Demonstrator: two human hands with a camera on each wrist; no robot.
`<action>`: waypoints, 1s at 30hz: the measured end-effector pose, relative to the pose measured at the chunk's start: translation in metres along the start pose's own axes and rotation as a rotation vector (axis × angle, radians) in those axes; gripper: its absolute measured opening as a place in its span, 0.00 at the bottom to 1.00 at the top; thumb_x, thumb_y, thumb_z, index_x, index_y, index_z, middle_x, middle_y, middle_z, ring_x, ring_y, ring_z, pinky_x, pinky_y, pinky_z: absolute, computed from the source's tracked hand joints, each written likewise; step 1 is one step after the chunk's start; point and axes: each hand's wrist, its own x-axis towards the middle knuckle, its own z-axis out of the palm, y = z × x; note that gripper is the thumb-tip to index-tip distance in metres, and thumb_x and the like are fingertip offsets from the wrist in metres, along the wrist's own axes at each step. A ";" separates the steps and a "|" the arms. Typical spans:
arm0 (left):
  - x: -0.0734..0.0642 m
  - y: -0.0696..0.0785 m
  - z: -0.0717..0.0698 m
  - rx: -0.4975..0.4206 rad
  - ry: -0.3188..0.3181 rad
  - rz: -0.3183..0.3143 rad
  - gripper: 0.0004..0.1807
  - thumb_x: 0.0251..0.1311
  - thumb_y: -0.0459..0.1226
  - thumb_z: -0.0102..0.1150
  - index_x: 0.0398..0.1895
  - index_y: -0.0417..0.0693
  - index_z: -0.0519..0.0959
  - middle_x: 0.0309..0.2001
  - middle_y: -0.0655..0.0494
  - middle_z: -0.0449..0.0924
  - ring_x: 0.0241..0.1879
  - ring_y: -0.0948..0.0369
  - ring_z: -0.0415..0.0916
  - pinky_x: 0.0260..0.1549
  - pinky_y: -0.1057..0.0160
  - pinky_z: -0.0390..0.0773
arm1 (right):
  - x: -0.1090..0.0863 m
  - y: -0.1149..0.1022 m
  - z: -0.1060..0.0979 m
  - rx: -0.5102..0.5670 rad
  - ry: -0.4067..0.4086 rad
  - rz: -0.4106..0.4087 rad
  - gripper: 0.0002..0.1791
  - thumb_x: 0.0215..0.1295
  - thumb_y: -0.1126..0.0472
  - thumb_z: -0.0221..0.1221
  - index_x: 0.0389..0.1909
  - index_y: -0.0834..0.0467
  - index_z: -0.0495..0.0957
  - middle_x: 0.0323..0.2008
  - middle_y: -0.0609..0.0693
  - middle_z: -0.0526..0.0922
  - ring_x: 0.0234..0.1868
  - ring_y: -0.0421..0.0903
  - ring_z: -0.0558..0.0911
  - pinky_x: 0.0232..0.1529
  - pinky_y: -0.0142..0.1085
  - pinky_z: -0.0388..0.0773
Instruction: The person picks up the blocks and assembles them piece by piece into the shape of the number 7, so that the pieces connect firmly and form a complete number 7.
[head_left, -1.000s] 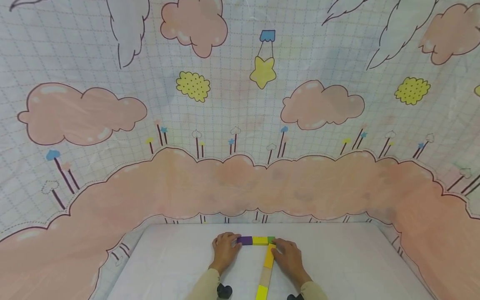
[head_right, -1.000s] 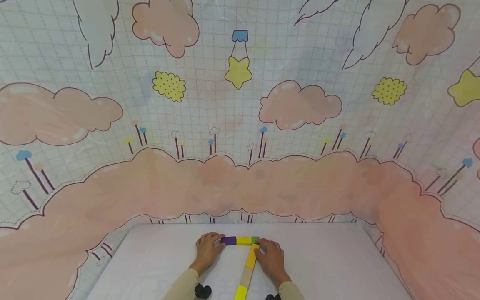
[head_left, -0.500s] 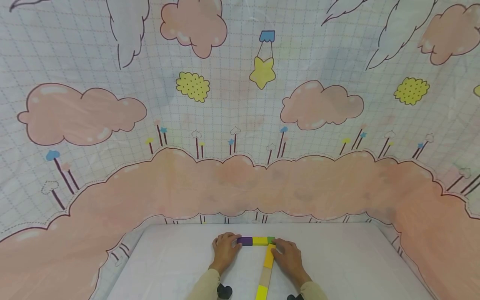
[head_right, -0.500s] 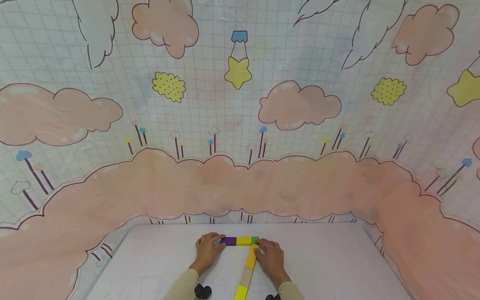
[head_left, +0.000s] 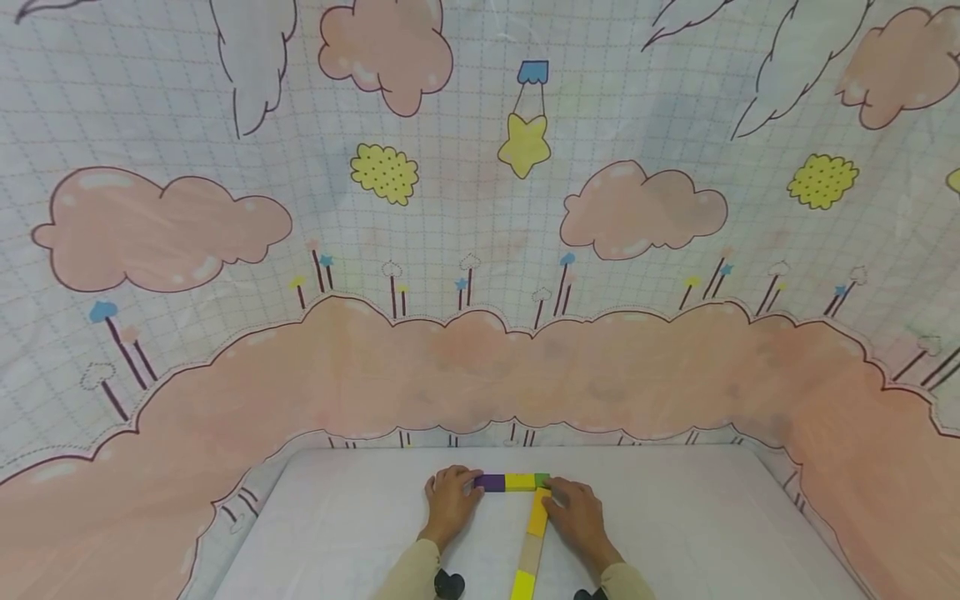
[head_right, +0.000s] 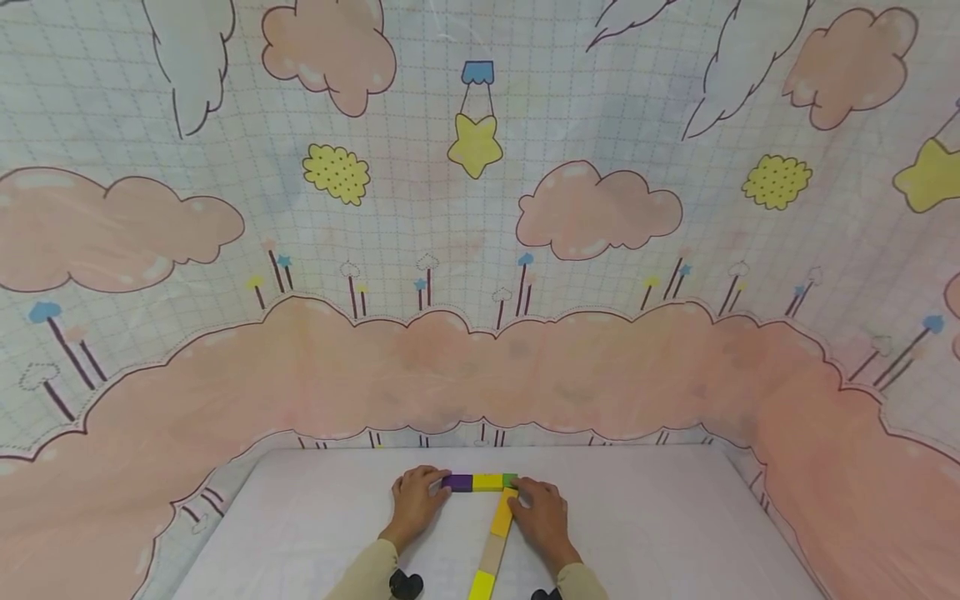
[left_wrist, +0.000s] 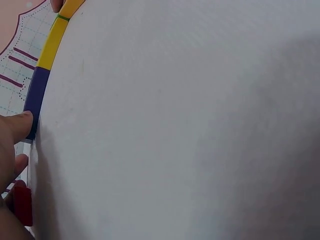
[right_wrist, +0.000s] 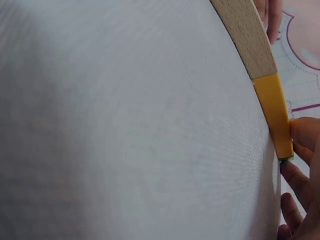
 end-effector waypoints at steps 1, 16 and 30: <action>0.000 0.000 0.000 -0.001 0.000 0.000 0.14 0.57 0.38 0.67 0.47 0.52 0.85 0.48 0.49 0.80 0.55 0.46 0.70 0.61 0.31 0.54 | 0.000 0.000 0.000 -0.004 0.000 0.002 0.19 0.64 0.52 0.63 0.56 0.45 0.81 0.59 0.48 0.81 0.64 0.54 0.71 0.65 0.61 0.63; -0.002 0.002 -0.001 -0.018 0.026 0.002 0.14 0.58 0.37 0.67 0.48 0.51 0.86 0.47 0.48 0.80 0.55 0.46 0.70 0.62 0.31 0.54 | 0.002 0.002 0.002 -0.007 0.006 0.010 0.18 0.64 0.52 0.63 0.56 0.44 0.81 0.59 0.48 0.81 0.64 0.54 0.71 0.65 0.61 0.64; -0.002 0.006 0.001 -0.020 0.047 -0.013 0.15 0.57 0.38 0.67 0.49 0.50 0.85 0.46 0.49 0.80 0.55 0.46 0.70 0.63 0.31 0.54 | 0.000 0.004 0.002 -0.011 0.011 -0.042 0.18 0.64 0.52 0.63 0.55 0.44 0.81 0.58 0.47 0.81 0.63 0.54 0.72 0.64 0.61 0.64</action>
